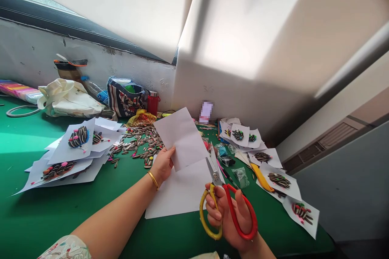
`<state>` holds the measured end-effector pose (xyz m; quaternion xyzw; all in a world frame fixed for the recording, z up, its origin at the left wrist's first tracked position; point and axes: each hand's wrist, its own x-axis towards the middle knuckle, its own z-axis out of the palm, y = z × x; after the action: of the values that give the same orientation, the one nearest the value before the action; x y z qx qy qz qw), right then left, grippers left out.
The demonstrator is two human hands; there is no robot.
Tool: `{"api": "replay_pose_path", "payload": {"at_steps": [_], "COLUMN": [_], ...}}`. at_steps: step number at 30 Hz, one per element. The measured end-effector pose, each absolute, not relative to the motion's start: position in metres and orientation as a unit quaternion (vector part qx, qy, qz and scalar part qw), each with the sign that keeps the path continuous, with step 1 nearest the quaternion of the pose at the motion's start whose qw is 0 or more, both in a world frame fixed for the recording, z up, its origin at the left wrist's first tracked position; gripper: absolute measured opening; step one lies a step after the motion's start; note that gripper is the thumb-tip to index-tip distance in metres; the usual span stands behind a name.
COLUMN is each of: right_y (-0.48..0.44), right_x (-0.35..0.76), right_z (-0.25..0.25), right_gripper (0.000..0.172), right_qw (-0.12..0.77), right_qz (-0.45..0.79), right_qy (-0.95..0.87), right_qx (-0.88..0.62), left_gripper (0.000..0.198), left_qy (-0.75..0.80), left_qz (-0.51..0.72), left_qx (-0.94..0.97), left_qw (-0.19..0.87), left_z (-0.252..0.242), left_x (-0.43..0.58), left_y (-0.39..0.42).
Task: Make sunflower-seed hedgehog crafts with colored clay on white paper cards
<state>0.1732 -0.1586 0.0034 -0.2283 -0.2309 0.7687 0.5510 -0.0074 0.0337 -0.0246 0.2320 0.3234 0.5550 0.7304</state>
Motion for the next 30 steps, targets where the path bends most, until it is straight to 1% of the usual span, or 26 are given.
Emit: {"api": "replay_pose_path", "payload": {"at_steps": [4, 9, 13, 16, 18, 24, 30], "right_y": [-0.157, -0.157, -0.157, -0.157, -0.158, -0.162, -0.158], "right_x": [0.174, 0.177, 0.180, 0.182, 0.183, 0.185, 0.185], "right_z": [-0.002, -0.011, -0.015, -0.016, -0.016, -0.013, -0.013], "right_gripper": [0.073, 0.066, 0.064, 0.064, 0.066, 0.079, 0.080], "right_qw": [0.566, 0.577, 0.574, 0.571, 0.568, 0.563, 0.559], "right_qz": [0.765, 0.766, 0.769, 0.769, 0.769, 0.760, 0.767], "right_qy": [-0.215, -0.202, -0.206, -0.206, -0.208, -0.218, -0.207], "right_qx": [-0.220, -0.199, -0.192, -0.198, -0.205, -0.241, -0.238], "left_gripper": [0.017, 0.024, 0.029, 0.028, 0.026, 0.023, 0.027], "left_qy": [0.327, 0.333, 0.346, 0.355, 0.360, 0.347, 0.322], "left_qz": [0.563, 0.560, 0.561, 0.561, 0.559, 0.544, 0.501], "left_qx": [0.240, 0.252, 0.254, 0.249, 0.246, 0.257, 0.290], "left_qw": [0.720, 0.715, 0.708, 0.705, 0.705, 0.719, 0.749], "left_z": [-0.023, -0.023, -0.025, -0.027, -0.027, -0.024, -0.026], "left_x": [-0.008, -0.009, -0.009, -0.010, -0.010, -0.008, -0.004], "left_y": [0.033, 0.033, 0.036, 0.037, 0.038, 0.035, 0.026]}}
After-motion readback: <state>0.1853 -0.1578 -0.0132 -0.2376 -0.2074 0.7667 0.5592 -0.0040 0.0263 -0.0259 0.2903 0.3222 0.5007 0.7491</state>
